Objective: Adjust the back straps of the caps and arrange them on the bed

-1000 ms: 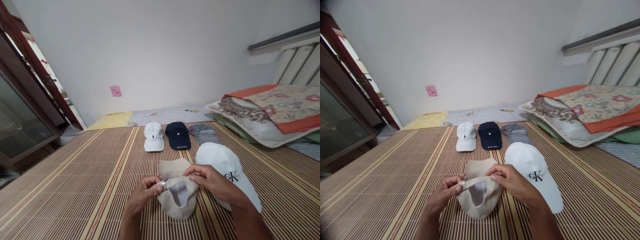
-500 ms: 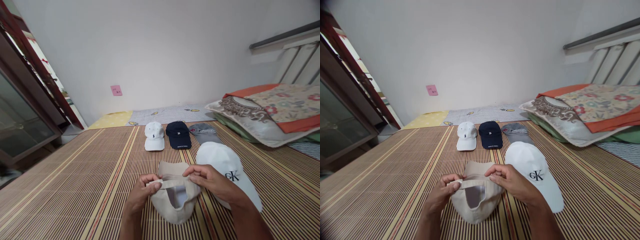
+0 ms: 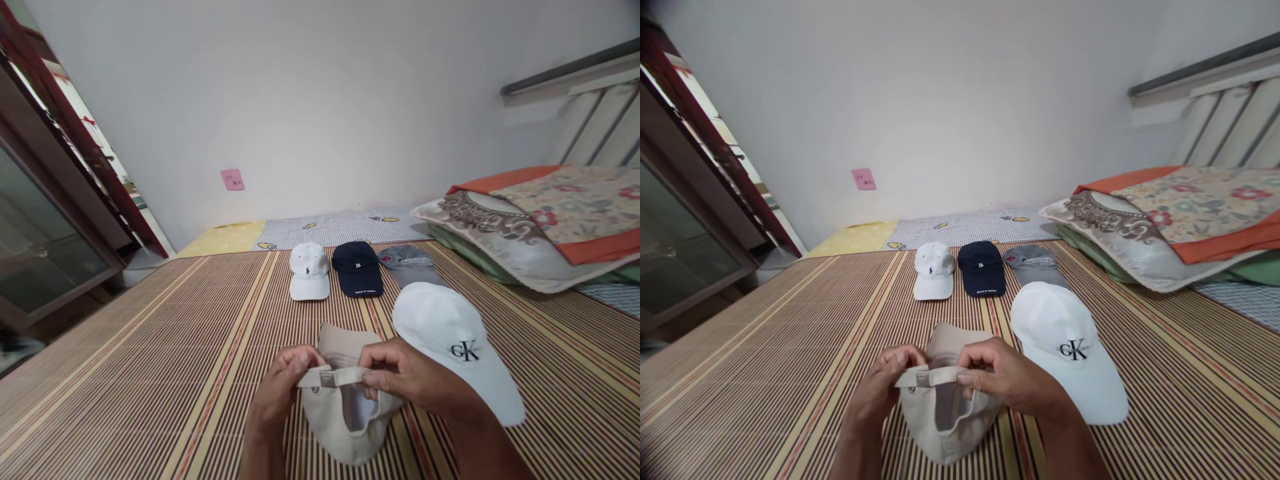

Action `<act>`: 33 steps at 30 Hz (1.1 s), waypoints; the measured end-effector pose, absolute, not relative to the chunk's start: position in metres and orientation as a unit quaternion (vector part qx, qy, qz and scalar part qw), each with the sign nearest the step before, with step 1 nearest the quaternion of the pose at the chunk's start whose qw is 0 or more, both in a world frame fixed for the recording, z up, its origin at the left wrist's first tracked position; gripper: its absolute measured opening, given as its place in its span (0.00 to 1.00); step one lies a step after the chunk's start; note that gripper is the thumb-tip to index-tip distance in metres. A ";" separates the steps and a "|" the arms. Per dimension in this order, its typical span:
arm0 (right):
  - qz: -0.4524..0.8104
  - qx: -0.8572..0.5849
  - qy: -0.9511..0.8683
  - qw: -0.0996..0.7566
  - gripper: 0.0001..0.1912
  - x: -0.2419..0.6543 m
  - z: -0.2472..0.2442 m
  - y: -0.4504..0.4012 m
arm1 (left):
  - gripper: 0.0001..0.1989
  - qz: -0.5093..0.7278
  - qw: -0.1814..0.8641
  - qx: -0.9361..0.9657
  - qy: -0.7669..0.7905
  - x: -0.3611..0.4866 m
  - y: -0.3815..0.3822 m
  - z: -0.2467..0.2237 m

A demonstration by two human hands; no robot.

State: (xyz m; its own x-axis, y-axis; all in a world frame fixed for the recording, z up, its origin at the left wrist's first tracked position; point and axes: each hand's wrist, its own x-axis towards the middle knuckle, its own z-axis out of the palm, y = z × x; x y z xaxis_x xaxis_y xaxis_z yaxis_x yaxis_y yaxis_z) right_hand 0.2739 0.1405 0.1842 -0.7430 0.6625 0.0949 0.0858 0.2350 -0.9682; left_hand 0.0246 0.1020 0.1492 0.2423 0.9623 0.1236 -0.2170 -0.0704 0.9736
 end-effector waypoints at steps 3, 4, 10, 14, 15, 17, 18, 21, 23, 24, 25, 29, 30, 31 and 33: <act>0.558 -0.257 -0.743 0.267 0.21 0.282 0.181 0.145 | 0.19 0.498 0.587 0.533 0.351 0.025 0.102 0.151; 0.553 -0.260 -0.745 0.268 0.22 0.284 0.179 0.146 | 0.17 0.498 0.592 0.529 0.349 0.025 0.102 0.151; 0.564 -0.285 -0.721 0.283 0.25 0.285 0.172 0.150 | 0.16 0.513 0.593 0.530 0.324 0.025 0.102 0.154; 0.569 -0.288 -0.714 0.287 0.25 0.284 0.172 0.150 | 0.17 0.486 0.603 0.537 0.336 0.022 0.103 0.153; 0.570 -0.288 -0.714 0.288 0.25 0.283 0.172 0.150 | 0.18 0.475 0.601 0.543 0.345 0.021 0.103 0.152; 0.571 -0.284 -0.712 0.293 0.25 0.283 0.174 0.149 | 0.19 0.451 0.592 0.560 0.364 0.020 0.103 0.152; 0.571 -0.283 -0.712 0.295 0.25 0.283 0.175 0.149 | 0.19 0.439 0.587 0.571 0.371 0.019 0.103 0.152; 0.570 -0.286 -0.712 0.294 0.24 0.281 0.176 0.147 | 0.20 0.407 0.578 0.595 0.383 0.018 0.102 0.155; 0.573 -0.288 -0.709 0.292 0.23 0.281 0.177 0.146 | 0.20 0.395 0.565 0.612 0.388 0.019 0.101 0.158; 0.574 -0.287 -0.709 0.293 0.22 0.281 0.178 0.145 | 0.21 0.392 0.558 0.620 0.387 0.019 0.100 0.159; 0.572 -0.284 -0.711 0.294 0.21 0.281 0.179 0.144 | 0.21 0.394 0.554 0.624 0.385 0.018 0.099 0.160; 0.581 -0.261 -0.720 0.275 0.20 0.282 0.185 0.141 | 0.21 0.428 0.585 0.585 0.365 0.014 0.095 0.160; 0.599 -0.249 -0.715 0.262 0.20 0.281 0.186 0.140 | 0.21 0.443 0.598 0.564 0.357 0.013 0.093 0.159; 0.619 -0.236 -0.707 0.249 0.20 0.281 0.187 0.140 | 0.21 0.461 0.610 0.543 0.347 0.012 0.092 0.159; 0.654 -0.214 -0.690 0.224 0.24 0.279 0.187 0.139 | 0.21 0.501 0.624 0.502 0.328 0.009 0.089 0.157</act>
State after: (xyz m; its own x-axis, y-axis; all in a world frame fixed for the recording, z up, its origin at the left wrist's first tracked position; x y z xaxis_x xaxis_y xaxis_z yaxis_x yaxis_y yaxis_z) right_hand 0.2790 0.1389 0.1872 -0.8077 0.5888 0.0297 0.0017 0.0526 -0.9986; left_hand 0.0094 0.0889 0.1575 0.2818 0.9548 0.0941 -0.2962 -0.0067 0.9551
